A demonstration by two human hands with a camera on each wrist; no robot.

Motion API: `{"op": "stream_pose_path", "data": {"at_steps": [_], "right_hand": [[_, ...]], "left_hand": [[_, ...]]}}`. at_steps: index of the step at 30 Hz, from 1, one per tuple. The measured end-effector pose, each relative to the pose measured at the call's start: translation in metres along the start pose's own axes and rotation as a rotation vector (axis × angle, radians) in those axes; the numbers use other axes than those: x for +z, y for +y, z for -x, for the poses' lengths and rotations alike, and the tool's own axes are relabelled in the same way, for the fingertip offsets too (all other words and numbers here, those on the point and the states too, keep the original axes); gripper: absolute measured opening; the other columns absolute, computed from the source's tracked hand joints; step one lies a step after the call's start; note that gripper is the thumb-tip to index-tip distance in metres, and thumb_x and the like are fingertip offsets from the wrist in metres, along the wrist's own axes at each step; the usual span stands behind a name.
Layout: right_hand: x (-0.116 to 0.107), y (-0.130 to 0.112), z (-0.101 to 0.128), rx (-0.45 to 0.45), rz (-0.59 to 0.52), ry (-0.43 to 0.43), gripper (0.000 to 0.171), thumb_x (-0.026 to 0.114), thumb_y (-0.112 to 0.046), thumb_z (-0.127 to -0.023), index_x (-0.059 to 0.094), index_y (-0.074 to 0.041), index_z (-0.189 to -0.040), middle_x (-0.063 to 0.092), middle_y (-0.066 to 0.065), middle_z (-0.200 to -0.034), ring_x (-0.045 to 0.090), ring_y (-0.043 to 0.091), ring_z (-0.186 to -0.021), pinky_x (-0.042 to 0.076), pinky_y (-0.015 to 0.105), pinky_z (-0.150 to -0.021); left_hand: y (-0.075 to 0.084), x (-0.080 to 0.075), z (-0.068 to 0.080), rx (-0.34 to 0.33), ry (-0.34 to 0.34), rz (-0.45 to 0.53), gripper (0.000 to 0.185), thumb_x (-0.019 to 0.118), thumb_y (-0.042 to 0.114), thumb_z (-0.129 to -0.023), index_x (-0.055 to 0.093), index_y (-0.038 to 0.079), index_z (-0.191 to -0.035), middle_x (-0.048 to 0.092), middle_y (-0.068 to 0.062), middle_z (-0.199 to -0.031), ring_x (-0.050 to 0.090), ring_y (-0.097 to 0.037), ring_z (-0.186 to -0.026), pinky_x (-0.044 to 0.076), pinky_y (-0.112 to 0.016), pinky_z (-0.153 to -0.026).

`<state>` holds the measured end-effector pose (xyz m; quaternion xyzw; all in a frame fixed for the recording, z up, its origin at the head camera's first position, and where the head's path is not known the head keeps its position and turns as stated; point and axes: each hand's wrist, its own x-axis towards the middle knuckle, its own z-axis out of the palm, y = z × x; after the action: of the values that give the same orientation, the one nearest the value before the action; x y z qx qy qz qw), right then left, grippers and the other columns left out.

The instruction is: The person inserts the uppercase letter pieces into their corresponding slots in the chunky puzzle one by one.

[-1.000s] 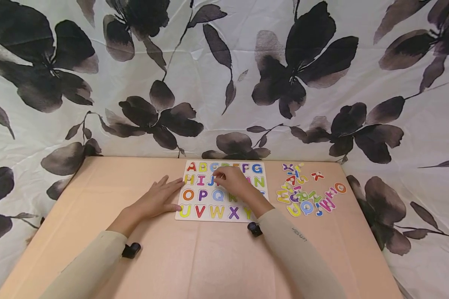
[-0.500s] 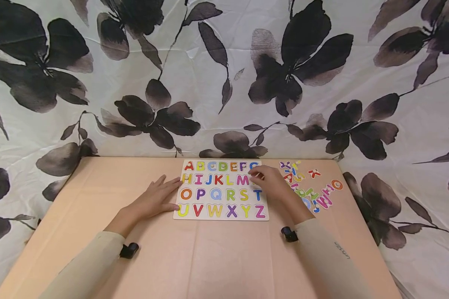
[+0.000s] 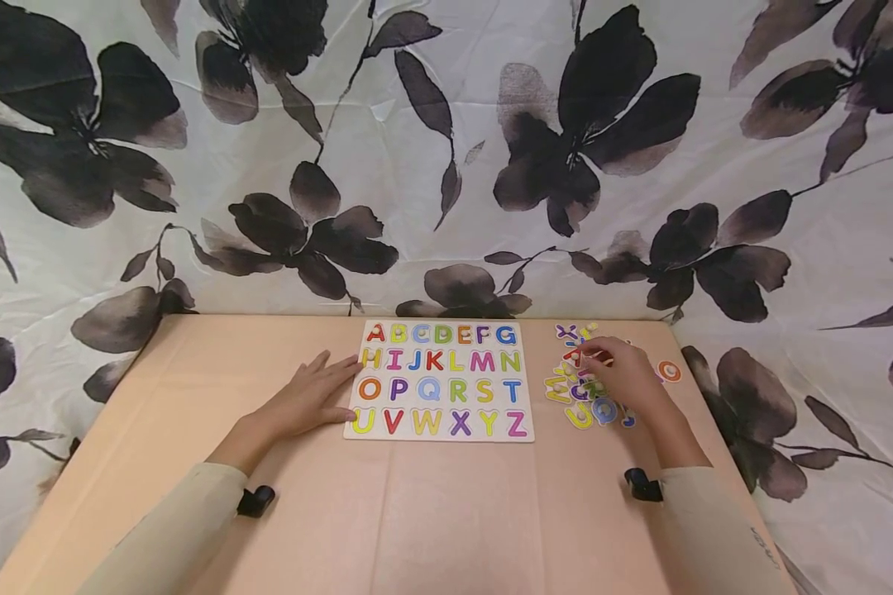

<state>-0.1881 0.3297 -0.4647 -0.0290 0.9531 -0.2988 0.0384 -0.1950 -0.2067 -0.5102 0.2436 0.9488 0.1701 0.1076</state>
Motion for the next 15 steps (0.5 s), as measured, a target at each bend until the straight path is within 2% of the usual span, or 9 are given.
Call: {"op": "stream_pose_path", "data": {"at_steps": [3, 7, 11, 15], "right_hand": [[-0.01, 0.016, 0.009, 0.056, 0.002, 0.005, 0.038, 0.063, -0.024, -0.105, 0.062, -0.005, -0.138, 0.065, 0.021, -0.131, 0.061, 0.041, -0.117, 0.054, 0.058, -0.095], [-0.023, 0.034, 0.015, 0.115, 0.024, 0.034, 0.039, 0.058, -0.027, -0.107, 0.059, -0.004, -0.139, 0.063, 0.025, -0.133, 0.058, 0.045, -0.121, 0.053, 0.061, -0.096], [-0.033, 0.05, 0.023, 0.156, 0.04, 0.094, 0.038, 0.057, -0.028, -0.108, 0.061, -0.002, -0.135, 0.064, 0.027, -0.125, 0.058, 0.046, -0.116, 0.055, 0.055, -0.085], [-0.036, 0.067, 0.03, 0.215, 0.04, 0.107, 0.04, 0.056, -0.03, -0.107, 0.061, 0.001, -0.133, 0.063, 0.028, -0.122, 0.059, 0.044, -0.11, 0.052, 0.042, -0.076]], "left_hand": [[0.001, -0.001, 0.001, 0.001, 0.001, 0.0, 0.092, 0.075, 0.059, -0.087, 0.04, 0.016, -0.16, 0.036, -0.005, -0.168, 0.017, -0.054, -0.155, 0.018, -0.079, -0.116], [0.002, -0.002, 0.001, -0.001, 0.0, 0.001, 0.092, 0.075, 0.058, -0.087, 0.04, 0.015, -0.16, 0.036, -0.005, -0.168, 0.018, -0.054, -0.155, 0.018, -0.079, -0.116], [0.002, -0.003, 0.001, 0.002, 0.003, -0.002, 0.091, 0.076, 0.058, -0.087, 0.041, 0.015, -0.16, 0.036, -0.006, -0.168, 0.019, -0.055, -0.154, 0.019, -0.08, -0.115], [0.002, -0.003, 0.002, -0.008, -0.01, 0.003, 0.091, 0.076, 0.057, -0.087, 0.04, 0.015, -0.16, 0.035, -0.005, -0.168, 0.017, -0.054, -0.155, 0.017, -0.079, -0.117]]}}
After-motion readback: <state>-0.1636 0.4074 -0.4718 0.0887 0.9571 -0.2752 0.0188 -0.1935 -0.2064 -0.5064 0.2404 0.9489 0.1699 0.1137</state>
